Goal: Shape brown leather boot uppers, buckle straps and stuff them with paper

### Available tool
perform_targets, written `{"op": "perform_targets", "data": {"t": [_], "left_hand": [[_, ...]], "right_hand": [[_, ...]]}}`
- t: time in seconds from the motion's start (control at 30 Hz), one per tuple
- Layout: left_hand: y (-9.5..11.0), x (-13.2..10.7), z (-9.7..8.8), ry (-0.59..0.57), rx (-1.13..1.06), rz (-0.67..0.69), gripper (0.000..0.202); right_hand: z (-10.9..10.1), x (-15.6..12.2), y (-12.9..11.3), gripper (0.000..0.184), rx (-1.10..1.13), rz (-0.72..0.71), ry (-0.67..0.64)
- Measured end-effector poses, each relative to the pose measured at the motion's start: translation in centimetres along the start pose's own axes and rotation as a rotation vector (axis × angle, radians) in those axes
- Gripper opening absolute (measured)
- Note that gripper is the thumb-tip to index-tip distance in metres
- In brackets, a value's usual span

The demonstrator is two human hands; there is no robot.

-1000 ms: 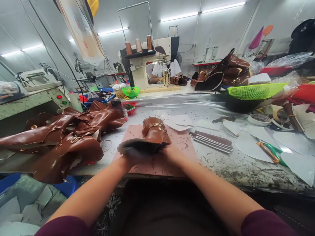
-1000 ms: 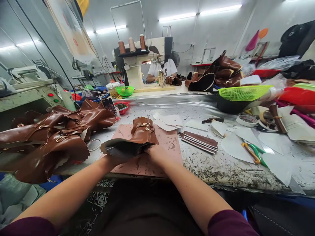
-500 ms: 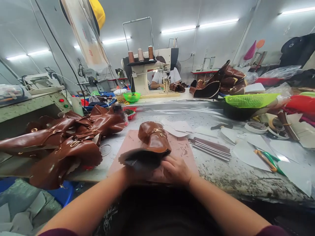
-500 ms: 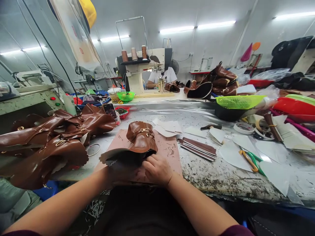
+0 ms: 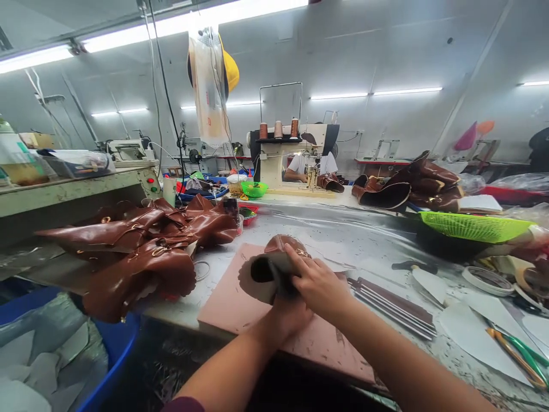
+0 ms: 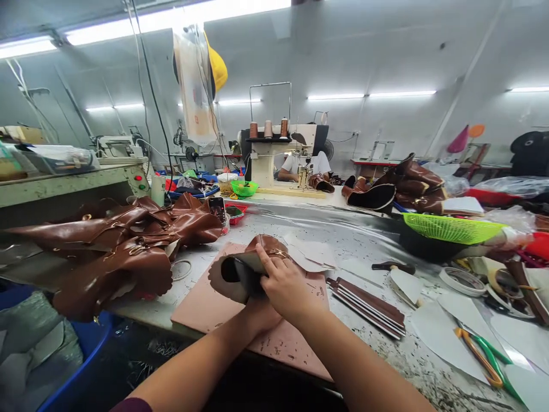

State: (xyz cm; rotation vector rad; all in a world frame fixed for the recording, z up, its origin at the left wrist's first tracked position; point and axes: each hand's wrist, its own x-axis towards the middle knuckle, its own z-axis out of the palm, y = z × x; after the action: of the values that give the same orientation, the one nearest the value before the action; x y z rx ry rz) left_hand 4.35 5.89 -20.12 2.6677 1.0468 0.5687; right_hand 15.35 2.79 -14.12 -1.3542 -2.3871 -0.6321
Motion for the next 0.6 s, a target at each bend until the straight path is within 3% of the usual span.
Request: {"op": "perform_targets", "data": {"t": [0.07,0.13,0.2,0.37,0.47,0.6], "left_hand": [[-1.0,0.4,-1.0,-0.009,0.137,-0.005,0.033],[-2.0,1.2,-2.2,-0.046,0.244,0.026,0.027],[-2.8,2.1,-3.1,-0.092,0.320,0.089,0.032],[-3.0,2.0,-2.2,-0.164,0.399,0.231,0.047],[-3.6,0.5,-1.6,-0.179,0.379,0.257,0.046],[-5.8,-1.9,-2.2,-0.179,0.258,0.216,0.042]], "right_hand": [[0.5,-0.7,1.0,0.018,0.057,0.182,0.026],[1.4,-1.8,2.1,0.021,0.102,0.496,0.044],[2.6,-3.0,2.7,0.029,0.137,0.714,0.006],[4.7,-3.4,0.7,0.044,0.226,0.703,-0.048],[5.5,-3.0,-0.6,0.048,0.259,0.698,-0.031],[7.2,-4.2,-0.9,0.040,0.268,0.633,-0.097]]}}
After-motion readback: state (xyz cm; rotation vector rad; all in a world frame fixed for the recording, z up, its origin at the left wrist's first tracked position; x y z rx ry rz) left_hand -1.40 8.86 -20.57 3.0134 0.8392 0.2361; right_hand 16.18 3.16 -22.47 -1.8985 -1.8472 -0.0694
